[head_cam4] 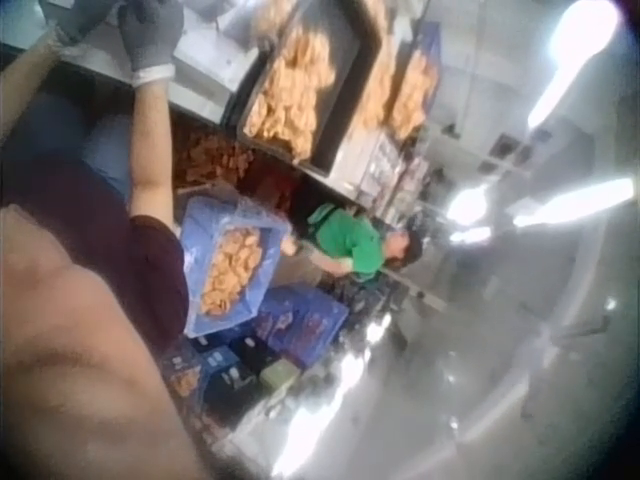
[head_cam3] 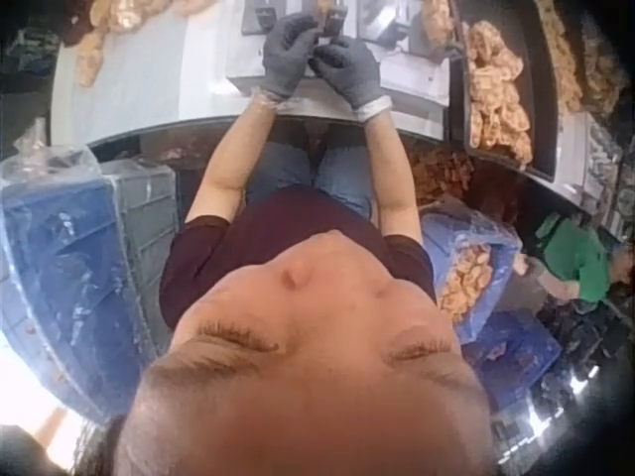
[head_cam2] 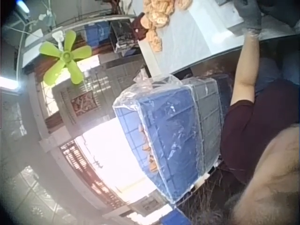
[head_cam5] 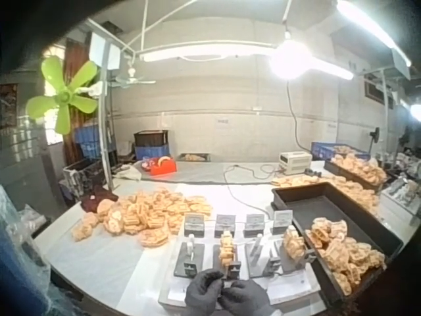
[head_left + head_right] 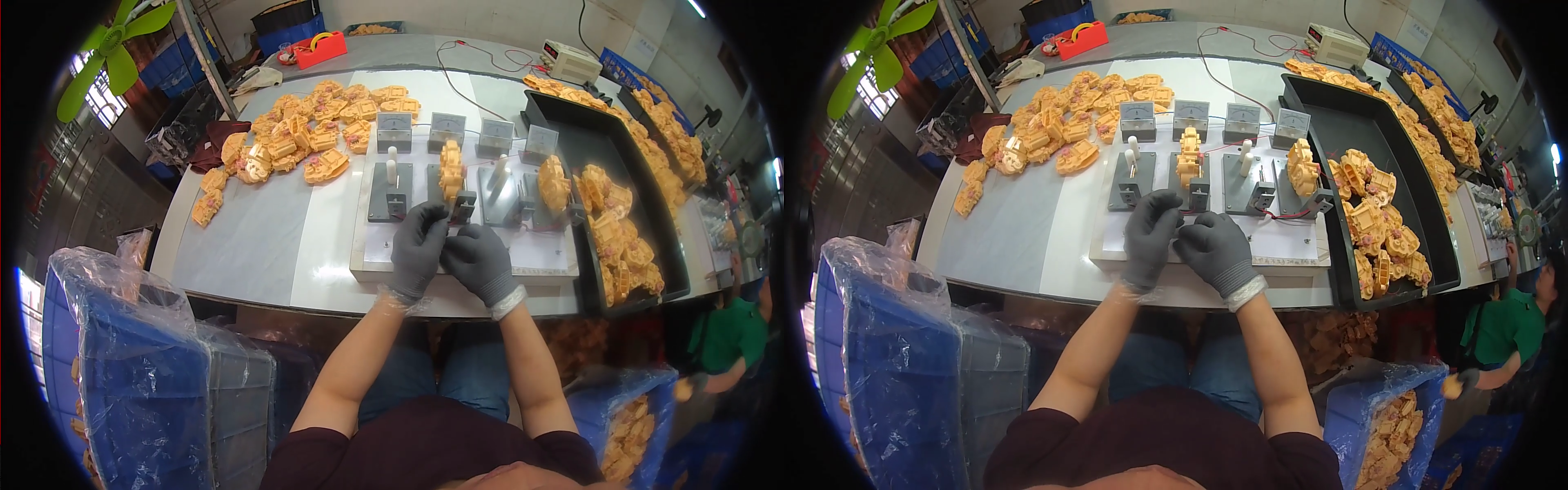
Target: The person assembles plastic toy parts by hand using a specialized fixture on a factory workbench.
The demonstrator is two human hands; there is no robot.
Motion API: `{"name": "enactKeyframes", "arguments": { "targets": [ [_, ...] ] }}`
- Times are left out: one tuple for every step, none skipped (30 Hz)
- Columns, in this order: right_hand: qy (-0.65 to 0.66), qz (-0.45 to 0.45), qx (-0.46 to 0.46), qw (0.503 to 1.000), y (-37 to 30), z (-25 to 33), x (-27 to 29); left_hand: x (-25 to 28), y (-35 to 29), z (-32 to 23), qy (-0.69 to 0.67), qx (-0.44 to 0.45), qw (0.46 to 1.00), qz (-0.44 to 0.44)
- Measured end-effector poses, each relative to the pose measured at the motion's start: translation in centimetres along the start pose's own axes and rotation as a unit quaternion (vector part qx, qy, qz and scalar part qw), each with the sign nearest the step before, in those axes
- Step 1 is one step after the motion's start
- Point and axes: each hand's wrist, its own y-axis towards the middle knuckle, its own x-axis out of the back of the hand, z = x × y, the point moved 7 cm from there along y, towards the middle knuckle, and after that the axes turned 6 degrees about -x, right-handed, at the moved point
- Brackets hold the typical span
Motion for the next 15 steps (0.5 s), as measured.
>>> {"name": "enactKeyframes", "arguments": {
  "targets": [
    [0.002, 0.002, 0.010, 1.000, 0.00, -0.02, -0.01, -0.05, 0.00, 0.11, -0.023, 0.017, 1.000, 0.001],
    [0.001, 0.001, 0.010, 1.000, 0.05, -0.08, 0.00, -0.12, 0.06, 0.22, -0.046, 0.033, 0.998, 0.003],
    [0.000, -0.002, 0.009, 1.000, 0.05, -0.10, 0.01, -0.14, 0.10, 0.12, -0.047, 0.032, 0.998, 0.004],
    [-0.002, -0.004, 0.008, 1.000, 0.04, -0.10, 0.04, -0.17, 0.09, 0.16, -0.052, 0.041, 0.998, 0.004],
    [-0.002, -0.004, 0.009, 1.000, 0.01, -0.01, -0.05, -0.08, 0.04, 0.25, -0.056, 0.050, 0.997, 0.002],
    [0.001, 0.002, -0.007, 1.000, -0.01, -0.12, -0.22, 0.02, 0.04, 0.25, -0.056, 0.050, 0.997, 0.002],
    [0.004, 0.009, -0.024, 1.000, -0.01, -0.24, -0.37, 0.14, 0.03, 0.25, -0.063, 0.049, 0.997, -0.001],
    [0.004, 0.010, -0.023, 1.000, -0.02, -0.11, -0.32, 0.16, 0.00, 0.24, -0.069, 0.049, 0.996, -0.004],
    [0.014, 0.013, -0.032, 0.999, -0.02, -0.09, -0.25, 0.15, -0.03, 0.21, -0.070, 0.048, 0.996, -0.006],
    [0.024, 0.016, -0.042, 0.999, 0.00, -0.09, -0.17, 0.11, -0.06, 0.18, -0.072, 0.050, 0.996, -0.005],
    [0.024, 0.017, -0.041, 0.999, 0.01, 0.06, -0.08, 0.16, -0.09, 0.16, -0.073, 0.052, 0.996, -0.004],
    [0.022, 0.021, -0.045, 0.999, 0.01, 0.13, -0.01, 0.22, -0.12, 0.17, -0.072, 0.052, 0.996, -0.006],
    [0.020, 0.025, -0.049, 0.998, -0.01, 0.17, 0.03, 0.21, -0.17, 0.19, -0.072, 0.051, 0.996, -0.005],
    [0.020, 0.025, -0.049, 0.998, 0.03, 0.24, 0.10, 0.18, -0.13, 0.19, -0.072, 0.050, 0.996, -0.004],
    [0.019, 0.023, -0.046, 0.998, 0.05, 0.32, 0.18, 0.18, -0.15, 0.15, -0.071, 0.050, 0.996, -0.004]
  ]
}}
